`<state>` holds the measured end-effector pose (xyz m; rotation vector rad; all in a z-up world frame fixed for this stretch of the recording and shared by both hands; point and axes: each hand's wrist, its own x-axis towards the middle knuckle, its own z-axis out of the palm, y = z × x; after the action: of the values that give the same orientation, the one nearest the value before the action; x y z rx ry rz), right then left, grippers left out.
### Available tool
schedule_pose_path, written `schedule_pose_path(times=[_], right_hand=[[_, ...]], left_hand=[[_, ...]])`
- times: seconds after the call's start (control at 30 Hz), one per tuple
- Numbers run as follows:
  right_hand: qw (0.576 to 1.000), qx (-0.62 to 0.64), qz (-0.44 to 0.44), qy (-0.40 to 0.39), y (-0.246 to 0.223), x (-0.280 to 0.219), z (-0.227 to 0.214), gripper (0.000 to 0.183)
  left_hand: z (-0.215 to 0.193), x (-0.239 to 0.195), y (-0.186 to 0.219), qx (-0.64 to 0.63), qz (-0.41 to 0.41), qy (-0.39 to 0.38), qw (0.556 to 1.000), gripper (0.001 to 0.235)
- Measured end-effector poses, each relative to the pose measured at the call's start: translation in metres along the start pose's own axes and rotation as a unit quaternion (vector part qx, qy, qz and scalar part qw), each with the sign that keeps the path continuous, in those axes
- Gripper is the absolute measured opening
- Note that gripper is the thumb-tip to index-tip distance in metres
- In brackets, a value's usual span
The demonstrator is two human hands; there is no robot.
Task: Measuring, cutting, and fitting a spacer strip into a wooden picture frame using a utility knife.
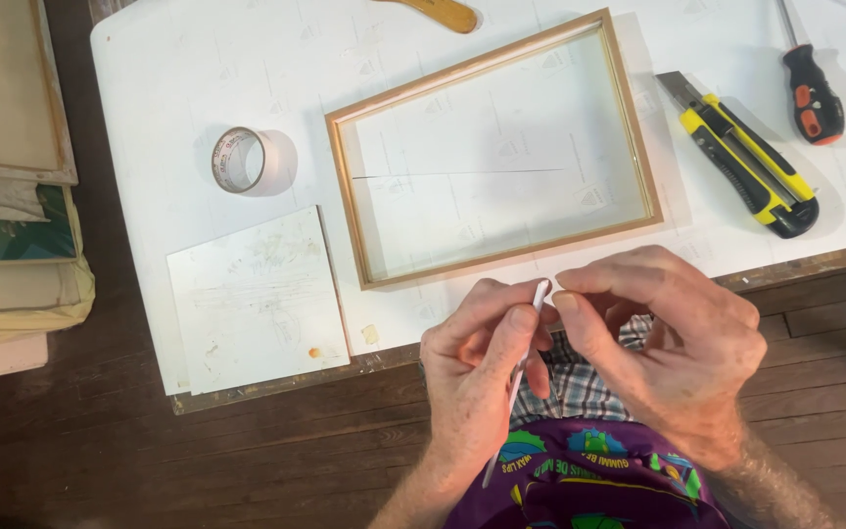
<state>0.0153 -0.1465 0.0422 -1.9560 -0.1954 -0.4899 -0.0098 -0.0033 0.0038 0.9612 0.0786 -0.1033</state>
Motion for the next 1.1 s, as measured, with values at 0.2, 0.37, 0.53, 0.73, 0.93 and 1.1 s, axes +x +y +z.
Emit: schedule_pose_path(times=[0.2,0.37,0.53,0.73,0.93,1.1], right_hand=[[0.997,-0.037,-0.069,0.012,-0.004,0.001,0.001,0.006],[0.998,-0.047,-0.043,0.004,-0.006,0.001,0.000,0.010],[0.997,-0.055,-0.043,-0.018,-0.001,0.003,-0.005,0.009],[0.993,-0.083,-0.064,-0.057,0.005,0.008,-0.008,0.009],[0.995,-0.074,-0.021,-0.061,0.019,0.002,-0.002,0.010],[0.994,-0.092,-0.036,-0.055,0.021,0.003,-0.001,0.011]], left_hand=[[0.012,-0.003,0.009,0.115,0.082,-0.022,0.990,0.023],[0.018,-0.004,0.011,0.155,0.118,-0.014,0.981,0.022],[0.019,-0.004,0.008,0.183,0.149,0.000,0.972,0.020],[0.017,0.000,0.008,0.237,0.171,0.007,0.956,0.020],[0.016,0.003,0.005,0.268,0.160,0.013,0.950,0.020],[0.018,0.003,0.006,0.241,0.135,0.017,0.961,0.020]])
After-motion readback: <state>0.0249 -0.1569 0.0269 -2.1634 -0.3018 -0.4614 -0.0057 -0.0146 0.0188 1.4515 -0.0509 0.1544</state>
